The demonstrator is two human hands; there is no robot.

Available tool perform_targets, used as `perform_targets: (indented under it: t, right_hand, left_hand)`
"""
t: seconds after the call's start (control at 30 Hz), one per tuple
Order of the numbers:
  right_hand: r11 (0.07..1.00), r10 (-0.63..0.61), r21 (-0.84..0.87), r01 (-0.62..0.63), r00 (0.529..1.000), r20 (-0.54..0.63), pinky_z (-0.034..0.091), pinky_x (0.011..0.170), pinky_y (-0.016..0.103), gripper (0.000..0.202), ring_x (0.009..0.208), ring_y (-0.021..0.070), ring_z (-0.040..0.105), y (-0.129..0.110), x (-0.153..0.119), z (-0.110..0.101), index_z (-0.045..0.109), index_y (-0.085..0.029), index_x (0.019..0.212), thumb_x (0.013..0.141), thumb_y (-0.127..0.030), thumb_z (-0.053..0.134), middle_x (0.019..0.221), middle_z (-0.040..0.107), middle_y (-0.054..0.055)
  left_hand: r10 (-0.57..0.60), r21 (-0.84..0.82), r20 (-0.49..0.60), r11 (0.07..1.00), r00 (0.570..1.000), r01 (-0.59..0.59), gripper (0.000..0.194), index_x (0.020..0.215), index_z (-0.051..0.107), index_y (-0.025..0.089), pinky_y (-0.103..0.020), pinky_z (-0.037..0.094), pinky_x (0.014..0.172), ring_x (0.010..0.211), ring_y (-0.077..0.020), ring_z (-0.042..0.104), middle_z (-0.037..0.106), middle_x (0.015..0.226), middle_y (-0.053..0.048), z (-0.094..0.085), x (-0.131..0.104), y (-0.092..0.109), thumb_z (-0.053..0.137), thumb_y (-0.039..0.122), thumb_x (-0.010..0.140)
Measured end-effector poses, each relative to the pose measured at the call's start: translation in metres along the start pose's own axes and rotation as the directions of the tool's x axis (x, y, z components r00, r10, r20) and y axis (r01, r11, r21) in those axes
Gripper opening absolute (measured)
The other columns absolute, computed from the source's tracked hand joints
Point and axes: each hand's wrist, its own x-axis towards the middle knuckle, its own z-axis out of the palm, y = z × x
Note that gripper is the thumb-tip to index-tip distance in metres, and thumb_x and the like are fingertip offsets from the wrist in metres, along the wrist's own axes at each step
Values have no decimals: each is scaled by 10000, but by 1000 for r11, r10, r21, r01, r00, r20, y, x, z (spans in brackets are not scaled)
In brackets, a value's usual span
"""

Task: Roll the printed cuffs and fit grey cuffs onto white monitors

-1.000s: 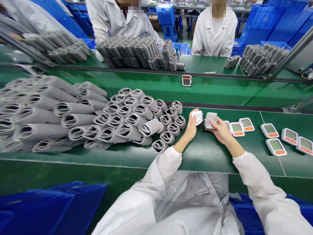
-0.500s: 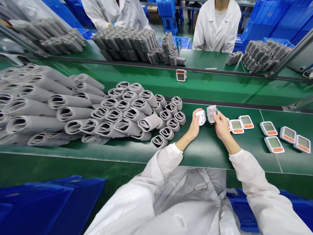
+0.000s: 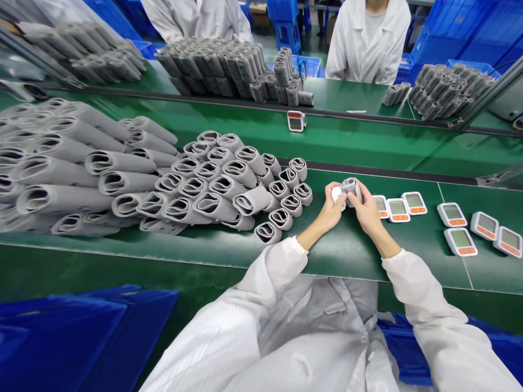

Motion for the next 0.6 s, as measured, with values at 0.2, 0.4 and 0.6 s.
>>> perform_targets:
  t: [0.2, 0.4, 0.6]
  right_hand:
    - [997, 21, 80, -15, 996, -84, 669, 877, 414, 592, 1106, 282, 751, 6, 2, -3, 768, -304, 1313, 923, -750, 746, 1153, 813, 49]
    - [992, 13, 128, 4, 991, -130, 645, 945, 407, 555, 1224, 292, 730, 3, 1, -2, 762, -304, 1264, 870, -691, 817, 1223, 805, 53]
    - [980, 35, 198, -7, 990, -138, 612, 819, 362, 481, 1027, 246, 749, -10, -2, 3, 742, -281, 1171, 887, -661, 819, 1100, 804, 42]
  left_hand:
    - [-61, -34, -7, 998, 998, 61, 455, 1330, 545, 259, -303, 544, 803, 772, -150, 587, 672, 1053, -24, 3, -1, 2, 595, 652, 1106]
    - [-43, -88, 6, 995, 999, 44, 425, 1310, 514, 258, -296, 570, 741, 685, -138, 580, 701, 1036, -28, 8, -1, 1, 493, 643, 1132]
    - [-10, -68, 43, 998, 999, 13, 468, 1275, 514, 254, -269, 521, 591, 733, -165, 652, 709, 1084, -60, 6, 1, 0, 460, 682, 1093]
